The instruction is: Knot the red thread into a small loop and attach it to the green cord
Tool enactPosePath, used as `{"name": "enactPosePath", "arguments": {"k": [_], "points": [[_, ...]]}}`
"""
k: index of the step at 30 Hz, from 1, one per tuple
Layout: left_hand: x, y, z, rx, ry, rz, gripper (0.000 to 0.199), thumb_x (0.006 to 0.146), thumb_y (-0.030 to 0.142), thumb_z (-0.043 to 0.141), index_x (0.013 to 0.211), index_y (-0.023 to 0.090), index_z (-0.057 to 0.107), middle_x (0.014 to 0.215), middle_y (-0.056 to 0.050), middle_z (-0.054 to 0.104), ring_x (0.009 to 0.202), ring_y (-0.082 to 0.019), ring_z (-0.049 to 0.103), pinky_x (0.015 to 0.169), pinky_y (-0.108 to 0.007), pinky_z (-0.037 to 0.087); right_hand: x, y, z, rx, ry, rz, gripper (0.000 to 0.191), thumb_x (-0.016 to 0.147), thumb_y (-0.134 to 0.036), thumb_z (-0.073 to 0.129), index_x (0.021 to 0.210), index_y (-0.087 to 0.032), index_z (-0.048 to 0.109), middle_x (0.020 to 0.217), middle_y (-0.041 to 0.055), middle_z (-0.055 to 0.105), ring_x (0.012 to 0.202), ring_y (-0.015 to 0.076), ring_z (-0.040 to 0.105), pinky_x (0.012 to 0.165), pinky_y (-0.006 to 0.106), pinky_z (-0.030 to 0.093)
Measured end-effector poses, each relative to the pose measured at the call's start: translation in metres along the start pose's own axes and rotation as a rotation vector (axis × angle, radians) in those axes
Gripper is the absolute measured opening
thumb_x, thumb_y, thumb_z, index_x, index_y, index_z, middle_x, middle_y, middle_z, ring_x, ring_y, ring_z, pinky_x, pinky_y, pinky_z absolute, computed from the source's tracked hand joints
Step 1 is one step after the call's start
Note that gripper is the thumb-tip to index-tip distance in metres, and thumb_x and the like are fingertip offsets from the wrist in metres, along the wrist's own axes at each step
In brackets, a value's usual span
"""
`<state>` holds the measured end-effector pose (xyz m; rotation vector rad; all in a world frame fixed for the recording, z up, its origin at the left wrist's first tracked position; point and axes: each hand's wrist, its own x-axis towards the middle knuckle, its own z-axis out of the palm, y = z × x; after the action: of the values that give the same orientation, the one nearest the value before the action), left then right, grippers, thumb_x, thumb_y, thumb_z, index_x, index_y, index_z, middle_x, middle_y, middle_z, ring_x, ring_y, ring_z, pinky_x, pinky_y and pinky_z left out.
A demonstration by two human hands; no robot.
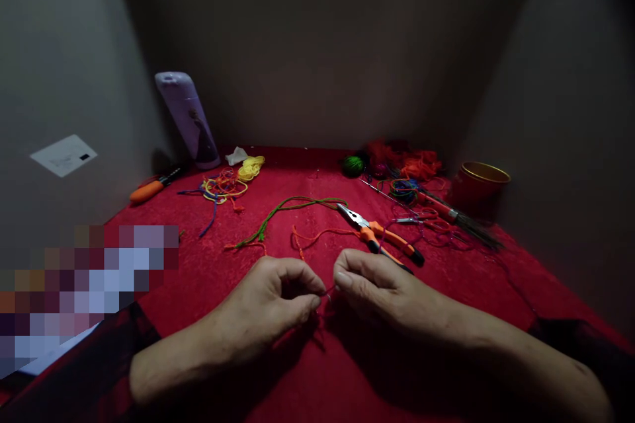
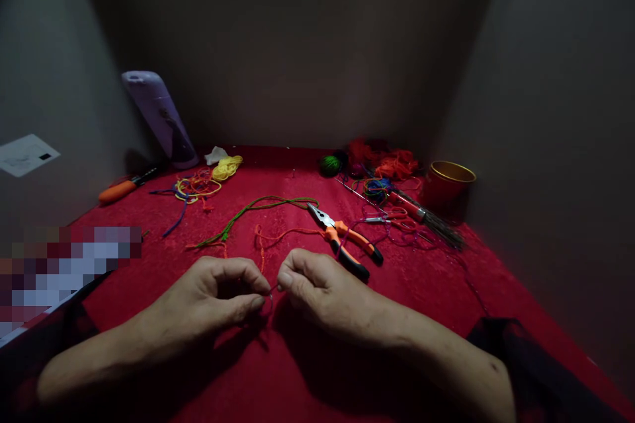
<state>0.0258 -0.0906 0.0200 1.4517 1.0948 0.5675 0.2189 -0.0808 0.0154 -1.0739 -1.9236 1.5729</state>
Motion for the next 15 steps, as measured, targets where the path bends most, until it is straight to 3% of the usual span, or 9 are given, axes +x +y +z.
{"name": "enactPosePath", "arguments": {"k": [6, 15], "points": [[-0.0022, 0.0039, 0.0015, 0.028, 0.102, -0.013, 0.004, 0.071, 0.016, 0.057, 0.071, 0.013, 0.059, 0.059, 0.001, 0.055, 0.055, -0.010, 0.048, 0.053, -0.023, 0.038, 0.0025, -0.0007, -0.0004, -0.011, 0.050, -0.028, 0.026, 0.089, -0.037, 0.044, 0.073, -0.016, 0.044, 0.065, -0.0031, 0.038, 0.057, 0.0086, 0.032, 0.048, 0.019, 0.029], [-0.0033, 0.0026, 0.0047, 0.198, 0.084, 0.048, 0.009, 0.073, 0.016, 0.054, 0.067, 0.015, 0.060, 0.057, 0.002, 0.054, 0.050, -0.008, 0.043, 0.046, -0.019, 0.033, 0.0074, 0.0059, 0.0088, -0.031, 0.121, -0.155, 0.021, 0.091, -0.028, 0.040, 0.073, -0.017, 0.043, 0.068, -0.0029, 0.042, 0.060, 0.0090, 0.036, 0.054, 0.021, 0.032]]}}
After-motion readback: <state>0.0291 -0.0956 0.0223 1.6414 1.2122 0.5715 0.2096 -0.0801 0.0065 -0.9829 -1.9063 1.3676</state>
